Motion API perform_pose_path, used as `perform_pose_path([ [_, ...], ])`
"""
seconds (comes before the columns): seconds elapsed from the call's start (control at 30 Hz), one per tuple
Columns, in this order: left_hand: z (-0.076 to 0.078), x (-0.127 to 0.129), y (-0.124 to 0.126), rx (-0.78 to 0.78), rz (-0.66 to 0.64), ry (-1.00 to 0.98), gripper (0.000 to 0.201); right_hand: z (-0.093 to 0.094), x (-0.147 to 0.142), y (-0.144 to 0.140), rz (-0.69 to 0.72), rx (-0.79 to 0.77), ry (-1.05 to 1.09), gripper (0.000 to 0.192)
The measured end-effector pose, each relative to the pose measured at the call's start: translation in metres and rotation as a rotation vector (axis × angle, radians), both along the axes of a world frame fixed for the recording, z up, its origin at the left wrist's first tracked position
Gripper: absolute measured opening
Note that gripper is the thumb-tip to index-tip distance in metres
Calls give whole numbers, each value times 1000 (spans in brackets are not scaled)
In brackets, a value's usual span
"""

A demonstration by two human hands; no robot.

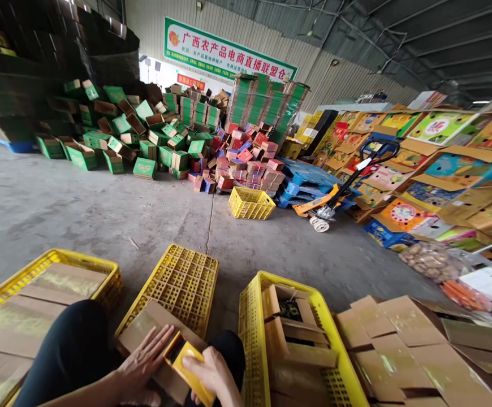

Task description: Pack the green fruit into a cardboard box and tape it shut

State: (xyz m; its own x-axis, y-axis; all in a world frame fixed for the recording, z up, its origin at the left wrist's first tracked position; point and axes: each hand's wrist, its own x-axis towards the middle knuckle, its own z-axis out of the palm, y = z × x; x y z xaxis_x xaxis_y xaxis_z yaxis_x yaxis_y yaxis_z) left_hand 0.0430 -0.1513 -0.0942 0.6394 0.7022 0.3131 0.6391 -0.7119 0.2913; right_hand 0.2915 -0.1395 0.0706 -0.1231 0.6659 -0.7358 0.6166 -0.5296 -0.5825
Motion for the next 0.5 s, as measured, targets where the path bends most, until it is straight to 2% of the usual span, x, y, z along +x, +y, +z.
perform_pose_path([
  [0.1, 1, 4, 1, -36, -176, -10, 116, -3, 0, -5, -17, 7, 18, 37],
  [0.37, -2, 5, 6, -152, -182, -22, 114, -11, 3, -3, 10, 23, 25, 35],
  [0.5, -8, 4, 6, -179, -182, 3, 120, -6, 5, -4, 22, 7, -36, 33],
])
